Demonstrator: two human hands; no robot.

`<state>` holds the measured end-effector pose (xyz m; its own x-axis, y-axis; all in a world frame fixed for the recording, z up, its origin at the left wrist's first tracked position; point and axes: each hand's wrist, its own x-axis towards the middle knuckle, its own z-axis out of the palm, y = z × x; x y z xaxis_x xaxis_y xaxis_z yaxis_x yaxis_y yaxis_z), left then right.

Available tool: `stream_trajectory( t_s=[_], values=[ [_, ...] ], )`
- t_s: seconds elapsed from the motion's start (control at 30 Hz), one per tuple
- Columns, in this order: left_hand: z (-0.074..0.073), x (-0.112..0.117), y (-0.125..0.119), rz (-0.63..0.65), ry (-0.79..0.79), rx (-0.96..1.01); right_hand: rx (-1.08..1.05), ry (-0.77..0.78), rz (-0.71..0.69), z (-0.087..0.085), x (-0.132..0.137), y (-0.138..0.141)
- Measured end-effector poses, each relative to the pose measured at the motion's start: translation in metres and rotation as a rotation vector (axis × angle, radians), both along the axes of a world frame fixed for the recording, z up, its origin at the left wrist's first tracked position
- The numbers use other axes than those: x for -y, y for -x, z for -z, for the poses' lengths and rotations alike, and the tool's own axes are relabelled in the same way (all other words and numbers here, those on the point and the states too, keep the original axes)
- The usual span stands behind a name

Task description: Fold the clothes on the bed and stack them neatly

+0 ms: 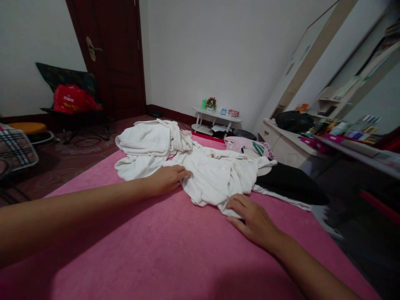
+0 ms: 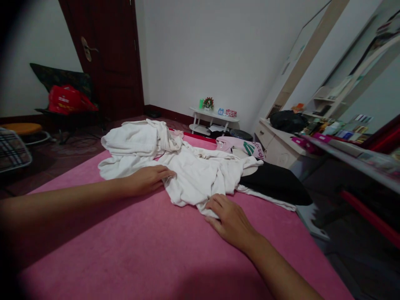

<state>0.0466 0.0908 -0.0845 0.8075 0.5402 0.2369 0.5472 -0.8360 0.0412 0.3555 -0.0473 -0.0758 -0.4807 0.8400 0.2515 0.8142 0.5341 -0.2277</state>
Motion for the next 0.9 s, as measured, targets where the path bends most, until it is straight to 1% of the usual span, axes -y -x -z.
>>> stream_trajectory(
  t_s=[0.07, 0.13, 0.2, 0.27, 0.33, 0.4, 0.47, 0.53, 0.6, 0.67, 0.7, 0.77, 0.83, 0.87, 0.9],
  values=[
    [-0.002, -0.007, -0.008, -0.028, -0.037, -0.02, -0.092, -0.003, 0.085, 0.006, -0.006, -0.001],
    [-0.008, -0.012, -0.013, -0.032, -0.049, -0.015, -0.259, 0.044, 0.178, 0.008, -0.013, -0.003],
    [-0.016, -0.014, -0.013, -0.037, -0.035, 0.041, -0.516, 0.115, 0.286, 0.006, -0.019, -0.008],
    [-0.024, -0.015, -0.01, -0.068, -0.005, 0.14, -0.82, 0.171, 0.397, 0.001, -0.024, -0.016],
    [-0.03, -0.015, -0.006, -0.127, 0.091, 0.247, -1.074, 0.214, 0.498, -0.001, -0.028, -0.026],
    [-0.033, -0.014, -0.003, -0.185, 0.262, 0.353, -1.191, 0.271, 0.584, 0.0, -0.032, -0.036],
    [-0.033, -0.012, 0.0, -0.216, 0.404, 0.435, -1.146, 0.311, 0.648, 0.005, -0.036, -0.045],
    [-0.032, -0.007, 0.003, -0.213, 0.416, 0.453, -0.956, 0.289, 0.636, 0.01, -0.038, -0.05],
    [-0.031, 0.0, 0.007, -0.171, 0.366, 0.383, -0.683, 0.187, 0.576, 0.012, -0.035, -0.05],
    [-0.03, 0.008, 0.012, -0.099, 0.357, 0.275, -0.424, 0.033, 0.511, 0.01, -0.027, -0.044],
    [-0.029, 0.012, 0.016, -0.064, 0.367, 0.218, -0.322, -0.044, 0.461, 0.008, -0.021, -0.04],
    [-0.027, 0.018, 0.025, -0.01, 0.366, 0.116, -0.161, -0.144, 0.293, 0.004, -0.008, -0.029],
    [-0.024, 0.02, 0.033, -0.004, 0.325, 0.037, -0.041, -0.154, 0.112, 0.004, 0.002, -0.021],
    [-0.023, 0.02, 0.036, -0.021, 0.3, 0.003, -0.002, -0.142, 0.064, 0.006, 0.005, -0.018],
    [-0.023, 0.019, 0.038, -0.047, 0.273, -0.025, 0.018, -0.135, 0.051, 0.009, 0.006, -0.017]
  ],
)
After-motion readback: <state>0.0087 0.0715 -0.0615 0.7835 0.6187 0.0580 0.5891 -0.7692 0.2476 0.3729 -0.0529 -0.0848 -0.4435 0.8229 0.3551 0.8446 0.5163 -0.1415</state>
